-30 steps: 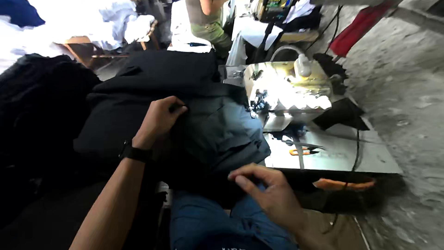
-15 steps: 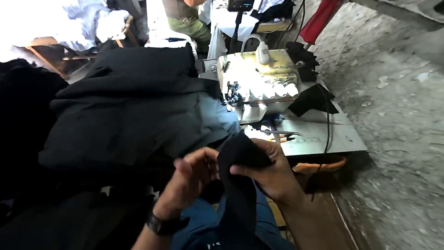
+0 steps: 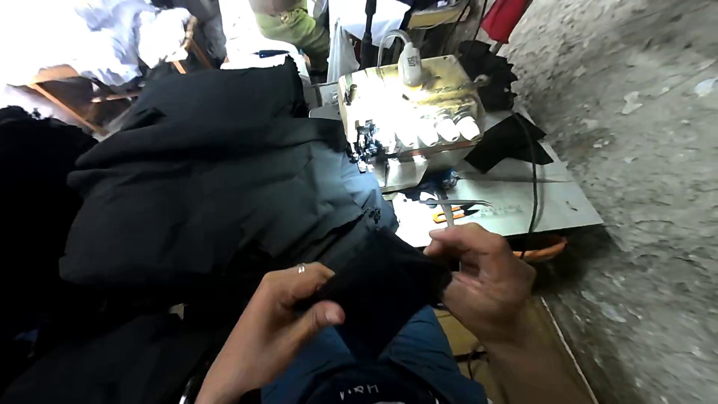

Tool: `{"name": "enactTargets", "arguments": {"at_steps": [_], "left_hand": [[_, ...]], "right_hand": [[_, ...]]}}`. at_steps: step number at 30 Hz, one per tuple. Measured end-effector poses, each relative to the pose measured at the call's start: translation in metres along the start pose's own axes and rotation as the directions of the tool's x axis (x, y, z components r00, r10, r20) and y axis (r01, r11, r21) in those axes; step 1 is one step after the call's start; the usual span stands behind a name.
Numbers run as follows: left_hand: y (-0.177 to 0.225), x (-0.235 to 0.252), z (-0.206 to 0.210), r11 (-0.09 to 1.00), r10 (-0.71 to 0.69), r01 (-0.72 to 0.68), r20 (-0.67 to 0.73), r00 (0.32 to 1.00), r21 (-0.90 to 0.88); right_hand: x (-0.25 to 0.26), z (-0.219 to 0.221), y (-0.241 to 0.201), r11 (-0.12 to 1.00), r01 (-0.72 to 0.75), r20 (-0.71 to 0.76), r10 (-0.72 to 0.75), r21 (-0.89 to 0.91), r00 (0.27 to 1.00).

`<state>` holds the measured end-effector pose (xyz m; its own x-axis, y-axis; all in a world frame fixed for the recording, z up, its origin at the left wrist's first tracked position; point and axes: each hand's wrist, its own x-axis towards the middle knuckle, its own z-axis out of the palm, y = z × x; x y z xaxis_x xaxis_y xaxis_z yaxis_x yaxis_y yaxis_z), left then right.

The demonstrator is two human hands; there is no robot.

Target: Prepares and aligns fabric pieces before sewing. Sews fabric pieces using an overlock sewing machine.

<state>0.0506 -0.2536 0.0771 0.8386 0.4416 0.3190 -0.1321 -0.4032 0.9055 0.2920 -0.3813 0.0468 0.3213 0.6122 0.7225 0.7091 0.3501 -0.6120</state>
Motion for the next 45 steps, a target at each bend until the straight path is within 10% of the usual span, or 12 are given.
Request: {"name": "enactTargets", "arguments": {"at_steps": [5,12,17,21,29,36,45], "left_hand": [[0.009,-0.001,-0.008,0.99,-0.029,0.029,0.0,1.0,-0.139],[0.013,-0.001,0.0,0.955,-0.064,0.021,-0.136,0.989,-0.295],[0.028,-0.008,-0.019,0.974,-0.08,0.096,-0.085,0.993,0.207],[0.034,-0.01,-0.019,0.691,-0.019,-0.001,0.02,1.0,0.722],[0.036,-0.017,-0.004,0.425,-0.011,-0.021,0.028,1.0,0.905],[0.021,-0.019,-0.007,0.837,0.035,0.074,-0.188,0.982,0.543],[0.019,-0.017,-0.006,0.902,0.056,0.044,-0.219,0.974,0.429]], "right_hand": [[0.009,-0.003,-0.006,0.989,0.133,0.128,-0.14,0.064,0.982],[0.001,0.01,-0.019,0.611,-0.456,0.562,0.023,0.647,0.827],[0.017,-0.007,-0.021,0.978,-0.151,0.549,0.049,0.143,0.835],[0.02,-0.007,-0.018,0.99,0.054,0.55,0.027,-0.13,0.835],[0.017,0.003,-0.013,0.98,0.117,0.474,-0.026,-0.163,0.88],[0.014,0.004,-0.015,0.952,-0.224,0.421,0.12,0.206,0.899],[0.005,0.014,-0.026,0.81,-0.471,0.353,0.351,0.351,0.867]]}}
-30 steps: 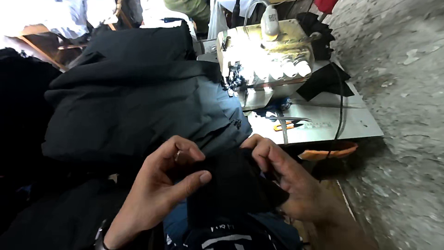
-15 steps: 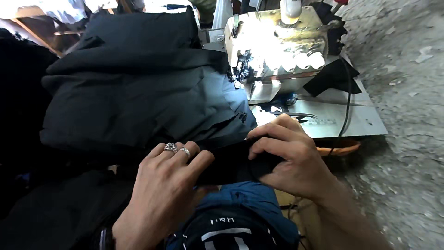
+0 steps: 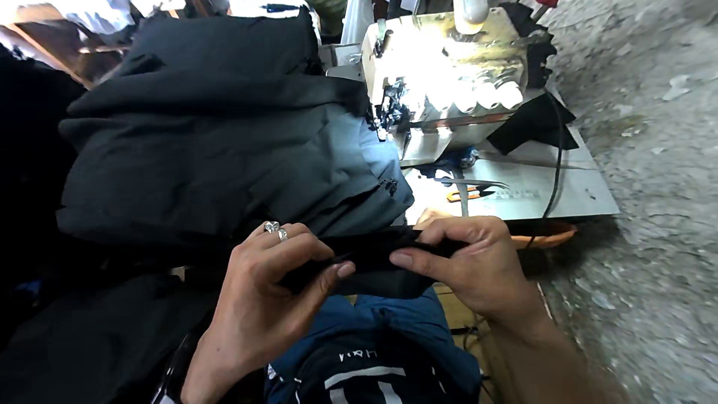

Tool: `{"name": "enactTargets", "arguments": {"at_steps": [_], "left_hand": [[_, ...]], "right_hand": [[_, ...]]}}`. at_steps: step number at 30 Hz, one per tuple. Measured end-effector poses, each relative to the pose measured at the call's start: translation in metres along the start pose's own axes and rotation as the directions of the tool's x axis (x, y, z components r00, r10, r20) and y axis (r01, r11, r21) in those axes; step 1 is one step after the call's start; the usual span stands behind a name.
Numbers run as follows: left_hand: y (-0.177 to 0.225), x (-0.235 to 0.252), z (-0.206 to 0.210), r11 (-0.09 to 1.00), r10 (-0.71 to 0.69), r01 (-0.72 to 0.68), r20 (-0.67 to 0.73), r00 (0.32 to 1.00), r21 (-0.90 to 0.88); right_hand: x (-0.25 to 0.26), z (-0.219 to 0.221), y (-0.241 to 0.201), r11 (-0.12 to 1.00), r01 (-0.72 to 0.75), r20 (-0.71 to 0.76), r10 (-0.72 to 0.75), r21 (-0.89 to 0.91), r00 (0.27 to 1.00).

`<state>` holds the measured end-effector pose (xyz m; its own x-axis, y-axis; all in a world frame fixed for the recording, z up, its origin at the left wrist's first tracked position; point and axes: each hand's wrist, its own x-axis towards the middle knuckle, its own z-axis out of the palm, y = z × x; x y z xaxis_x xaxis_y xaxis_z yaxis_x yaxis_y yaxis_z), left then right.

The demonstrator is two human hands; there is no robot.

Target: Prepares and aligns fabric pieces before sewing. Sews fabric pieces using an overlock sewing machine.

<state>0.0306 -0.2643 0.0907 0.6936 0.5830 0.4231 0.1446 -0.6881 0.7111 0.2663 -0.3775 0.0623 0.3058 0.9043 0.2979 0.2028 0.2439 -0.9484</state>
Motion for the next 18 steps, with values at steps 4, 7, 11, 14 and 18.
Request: {"name": "enactTargets", "arguments": {"at_steps": [4,7,11,14,18], "left_hand": [[0.005,0.0,0.001,0.999,-0.048,0.048,-0.08,0.996,-0.002],[0.006,0.002,0.0,0.99,-0.086,0.1,-0.143,0.986,0.098],[0.001,0.006,0.002,0.982,-0.066,0.094,-0.17,0.983,0.161],[-0.001,0.008,0.009,0.992,-0.099,0.109,-0.153,0.983,0.061],[0.001,0.012,0.018,0.982,-0.179,0.168,-0.155,0.972,-0.082]], "right_hand": [[0.0,0.002,-0.002,0.999,0.006,-0.013,-0.006,-0.041,1.0],[0.0,-0.007,-0.012,0.994,-0.071,0.143,0.082,-0.08,0.986],[0.001,-0.026,-0.02,0.999,-0.041,0.435,0.041,-0.009,0.899],[0.002,-0.032,-0.013,0.995,0.082,0.515,-0.099,0.057,0.852],[-0.001,-0.024,-0.003,0.99,0.113,0.414,-0.069,-0.082,0.908]]}}
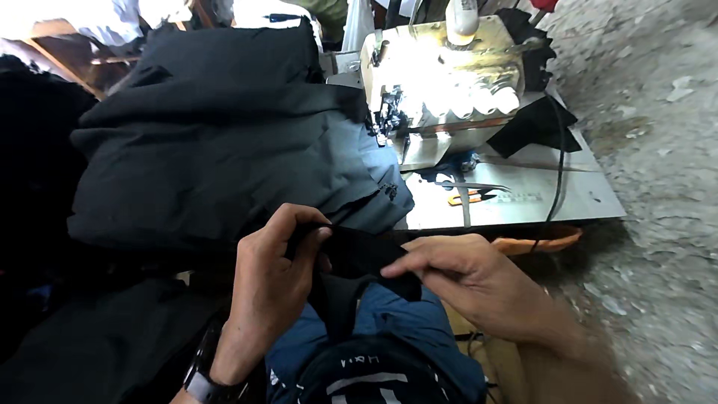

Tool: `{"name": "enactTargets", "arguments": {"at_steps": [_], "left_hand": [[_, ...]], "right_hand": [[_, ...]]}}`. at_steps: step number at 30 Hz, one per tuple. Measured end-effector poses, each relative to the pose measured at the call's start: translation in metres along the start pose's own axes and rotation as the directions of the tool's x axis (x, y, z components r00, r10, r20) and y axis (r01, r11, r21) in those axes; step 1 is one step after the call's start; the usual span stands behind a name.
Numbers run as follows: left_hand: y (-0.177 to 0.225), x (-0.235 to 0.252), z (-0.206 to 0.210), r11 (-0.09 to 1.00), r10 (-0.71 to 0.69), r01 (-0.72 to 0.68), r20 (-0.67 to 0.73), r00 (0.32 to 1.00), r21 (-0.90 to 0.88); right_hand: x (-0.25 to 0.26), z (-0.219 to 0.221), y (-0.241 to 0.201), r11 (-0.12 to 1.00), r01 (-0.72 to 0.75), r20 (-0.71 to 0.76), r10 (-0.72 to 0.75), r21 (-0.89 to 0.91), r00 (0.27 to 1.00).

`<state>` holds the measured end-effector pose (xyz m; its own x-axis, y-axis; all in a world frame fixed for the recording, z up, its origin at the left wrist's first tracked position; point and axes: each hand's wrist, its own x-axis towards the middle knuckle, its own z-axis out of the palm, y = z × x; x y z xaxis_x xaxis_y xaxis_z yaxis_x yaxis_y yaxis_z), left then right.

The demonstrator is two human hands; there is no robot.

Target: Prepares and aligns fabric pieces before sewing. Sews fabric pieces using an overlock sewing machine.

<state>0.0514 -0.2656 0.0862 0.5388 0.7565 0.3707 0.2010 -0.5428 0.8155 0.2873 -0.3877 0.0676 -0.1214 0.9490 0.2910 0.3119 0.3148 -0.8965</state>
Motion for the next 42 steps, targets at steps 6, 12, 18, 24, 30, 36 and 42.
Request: {"name": "enactTargets", "arguments": {"at_steps": [6,12,18,24,30,36,42], "left_hand": [[-0.002,0.003,0.014,0.998,0.062,-0.062,-0.051,0.997,-0.002],[-0.005,0.002,0.031,0.993,0.116,-0.118,-0.111,0.987,-0.011],[-0.004,0.008,0.027,0.997,0.07,-0.071,-0.079,0.994,-0.002],[-0.003,0.011,0.028,0.997,0.078,-0.079,-0.047,0.996,-0.004],[-0.001,0.012,0.025,0.997,0.08,-0.081,-0.046,0.996,-0.006],[-0.003,0.014,0.024,0.994,0.045,-0.046,-0.009,0.999,-0.103],[-0.005,0.014,0.023,0.994,0.038,-0.04,-0.022,0.999,-0.097]], "right_hand": [[0.01,0.034,0.012,0.992,-0.009,-0.44,0.064,0.126,0.896],[0.023,0.045,0.018,0.989,-0.073,-0.649,0.138,0.127,0.748],[0.02,0.037,0.019,0.924,-0.08,-0.466,0.262,0.373,0.845],[0.019,0.037,0.019,0.946,-0.006,-0.548,0.193,0.324,0.814],[0.017,0.035,0.011,0.928,-0.031,-0.541,0.243,0.371,0.805],[0.017,0.035,0.009,0.946,-0.011,-0.561,0.201,0.323,0.803],[0.013,0.033,0.01,0.958,-0.074,-0.499,0.21,0.278,0.841]]}}
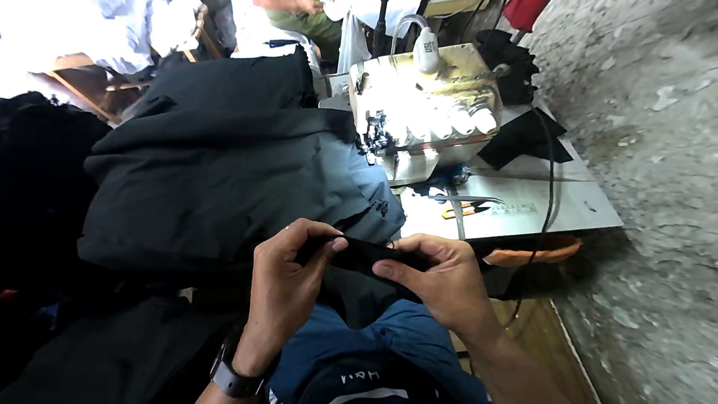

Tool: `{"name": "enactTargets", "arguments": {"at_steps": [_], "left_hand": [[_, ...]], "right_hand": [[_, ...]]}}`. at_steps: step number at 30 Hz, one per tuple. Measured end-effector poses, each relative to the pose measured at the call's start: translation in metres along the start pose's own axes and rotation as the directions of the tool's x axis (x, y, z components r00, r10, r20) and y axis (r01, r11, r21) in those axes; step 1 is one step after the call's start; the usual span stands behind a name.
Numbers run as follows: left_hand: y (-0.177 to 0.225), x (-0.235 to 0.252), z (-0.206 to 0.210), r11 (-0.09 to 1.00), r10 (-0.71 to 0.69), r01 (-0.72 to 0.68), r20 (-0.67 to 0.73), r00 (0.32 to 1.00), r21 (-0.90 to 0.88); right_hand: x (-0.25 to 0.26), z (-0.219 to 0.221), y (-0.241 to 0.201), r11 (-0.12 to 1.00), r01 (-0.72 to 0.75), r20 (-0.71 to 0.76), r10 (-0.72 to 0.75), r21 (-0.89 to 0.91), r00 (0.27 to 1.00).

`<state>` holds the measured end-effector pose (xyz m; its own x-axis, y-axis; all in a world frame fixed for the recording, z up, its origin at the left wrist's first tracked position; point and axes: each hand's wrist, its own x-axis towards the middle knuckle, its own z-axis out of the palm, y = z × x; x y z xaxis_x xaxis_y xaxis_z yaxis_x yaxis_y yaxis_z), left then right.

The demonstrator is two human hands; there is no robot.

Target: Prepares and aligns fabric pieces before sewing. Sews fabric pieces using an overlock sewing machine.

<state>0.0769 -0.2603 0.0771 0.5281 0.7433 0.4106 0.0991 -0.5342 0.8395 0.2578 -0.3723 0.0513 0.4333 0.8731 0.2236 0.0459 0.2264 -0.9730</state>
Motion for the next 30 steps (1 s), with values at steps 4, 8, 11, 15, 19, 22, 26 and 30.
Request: {"name": "enactTargets", "arguments": {"at_steps": [4,8,11,15,19,22,26,30], "left_hand": [[-0.002,0.004,-0.009,0.998,-0.007,0.008,-0.023,1.0,0.058],[-0.003,0.005,-0.007,0.998,-0.008,0.009,-0.016,1.0,0.057],[-0.004,0.005,-0.002,0.998,-0.005,0.006,-0.018,1.0,0.057],[-0.005,0.006,-0.001,0.998,-0.005,0.006,-0.035,0.999,0.055],[-0.005,0.004,0.002,1.0,0.004,-0.003,-0.059,0.998,0.013],[-0.008,0.0,0.011,0.999,0.027,-0.03,-0.081,0.996,-0.027],[-0.016,0.001,0.014,0.999,0.046,-0.044,-0.127,0.991,0.017],[-0.024,0.006,0.014,0.998,0.05,-0.046,-0.142,0.989,0.034]], "right_hand": [[-0.004,-0.018,-0.007,0.992,-0.085,0.175,0.1,-0.091,0.979],[-0.014,-0.032,-0.008,0.99,0.03,0.374,0.024,-0.137,0.927],[-0.014,-0.038,-0.003,0.979,0.156,0.462,-0.079,-0.13,0.884],[-0.012,-0.032,0.0,0.97,0.145,0.398,-0.056,-0.196,0.916],[-0.009,-0.013,0.013,0.997,0.069,0.172,-0.063,-0.025,0.983],[0.0,0.012,0.019,0.998,0.055,-0.119,-0.055,-0.002,0.991],[0.014,0.017,0.029,0.999,0.029,-0.224,-0.033,-0.018,0.974],[0.019,0.006,0.03,0.999,-0.045,-0.054,0.046,0.019,0.997]]}}
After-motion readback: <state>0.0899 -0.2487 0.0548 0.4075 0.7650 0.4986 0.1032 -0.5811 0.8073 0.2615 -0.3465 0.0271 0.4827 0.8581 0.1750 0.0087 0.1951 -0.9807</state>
